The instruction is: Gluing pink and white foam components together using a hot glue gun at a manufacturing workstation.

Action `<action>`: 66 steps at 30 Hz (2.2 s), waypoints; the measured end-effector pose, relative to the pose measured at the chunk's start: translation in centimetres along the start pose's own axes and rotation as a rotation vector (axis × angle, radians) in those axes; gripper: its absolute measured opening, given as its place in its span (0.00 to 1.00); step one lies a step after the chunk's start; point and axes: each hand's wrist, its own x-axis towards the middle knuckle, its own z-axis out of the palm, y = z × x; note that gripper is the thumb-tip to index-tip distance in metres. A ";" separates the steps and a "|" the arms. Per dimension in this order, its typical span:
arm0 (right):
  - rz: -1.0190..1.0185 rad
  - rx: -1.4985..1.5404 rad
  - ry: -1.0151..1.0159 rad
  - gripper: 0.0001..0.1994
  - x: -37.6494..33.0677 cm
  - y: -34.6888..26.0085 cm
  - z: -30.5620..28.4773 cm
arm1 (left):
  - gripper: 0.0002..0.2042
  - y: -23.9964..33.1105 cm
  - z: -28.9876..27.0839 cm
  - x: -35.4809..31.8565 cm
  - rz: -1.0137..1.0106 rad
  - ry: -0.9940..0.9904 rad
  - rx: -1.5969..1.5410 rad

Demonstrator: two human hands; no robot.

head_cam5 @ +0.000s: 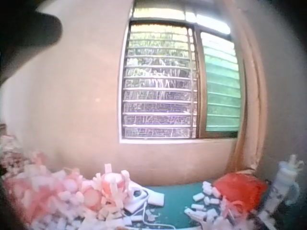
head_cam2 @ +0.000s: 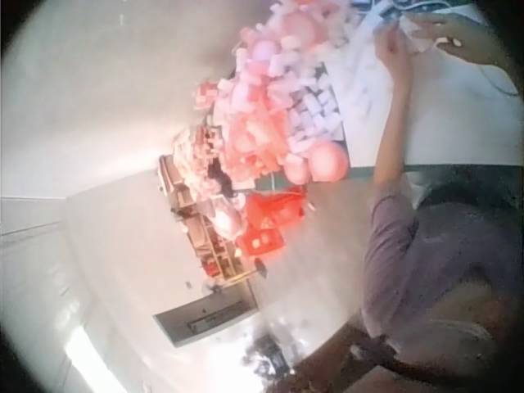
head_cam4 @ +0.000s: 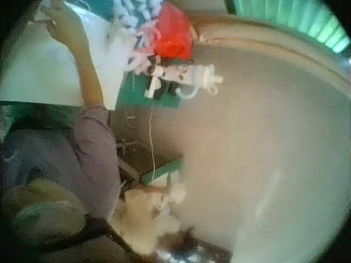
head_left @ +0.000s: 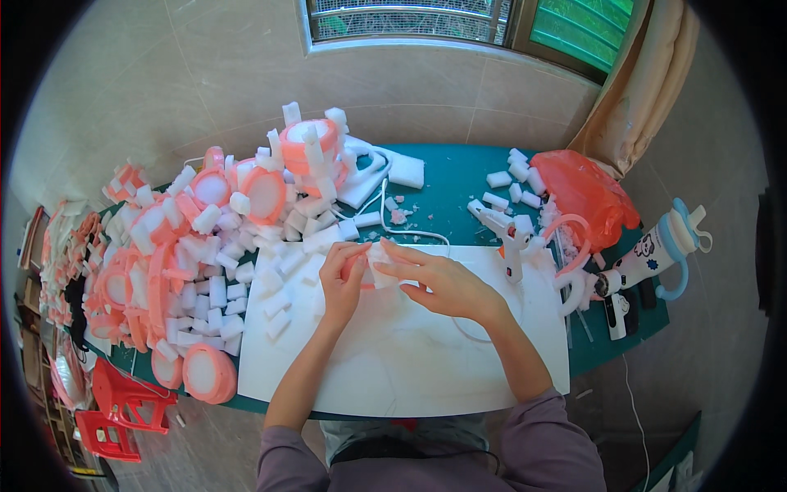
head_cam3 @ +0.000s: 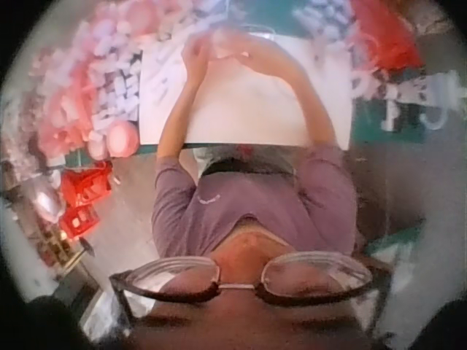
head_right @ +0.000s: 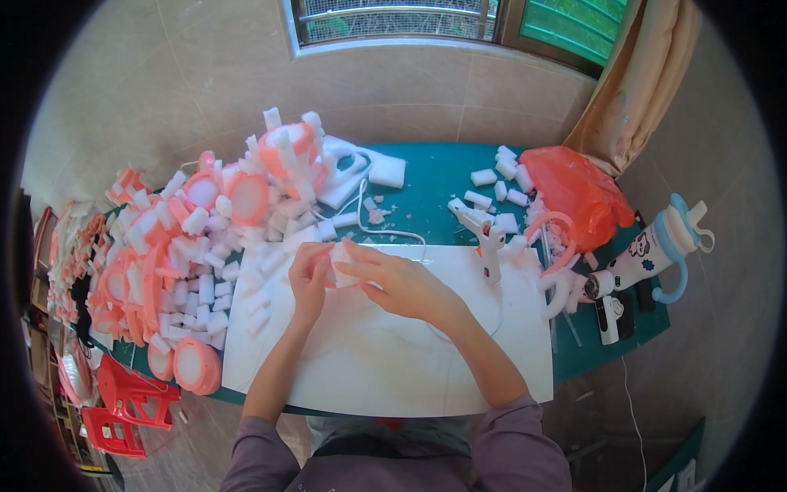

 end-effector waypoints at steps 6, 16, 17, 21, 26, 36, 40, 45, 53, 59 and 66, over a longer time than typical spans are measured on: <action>0.014 0.016 -0.010 0.26 0.0 0.0 -0.1 | 0.09 0.1 0.1 -0.1 0.004 0.002 0.010; 0.019 0.008 0.005 0.27 -0.1 0.0 -0.2 | 0.12 0.5 -0.1 0.0 0.043 -0.056 0.010; 0.018 0.008 0.004 0.27 -0.1 0.0 -0.2 | 0.12 0.4 -0.1 0.0 0.030 -0.046 -0.003; 0.018 0.008 0.005 0.28 -0.1 0.2 -0.1 | 0.12 0.2 -0.2 0.0 -0.004 -0.050 -0.032; 0.018 0.007 0.004 0.28 0.0 0.2 -0.1 | 0.12 0.2 -0.1 0.0 -0.046 -0.048 -0.068; 0.038 0.013 -0.012 0.27 0.0 0.1 -0.1 | 0.10 0.1 -0.1 0.0 -0.013 -0.039 -0.031; 0.026 0.017 0.000 0.27 -0.1 0.2 -0.1 | 0.10 0.2 0.0 0.1 -0.050 -0.040 -0.041; 0.019 0.030 -0.002 0.27 0.0 0.2 -0.1 | 0.09 -0.1 0.0 0.1 -0.027 -0.044 -0.041; 0.011 0.023 0.000 0.26 0.0 0.2 0.0 | 0.08 0.0 0.0 0.1 -0.043 -0.059 -0.051; 0.004 0.041 0.007 0.26 0.0 0.2 0.0 | 0.07 -0.2 0.0 0.1 -0.037 -0.067 -0.057; 0.002 0.021 -0.009 0.26 0.1 0.1 0.0 | 0.06 -0.1 -0.1 -0.1 -0.159 -0.033 -0.113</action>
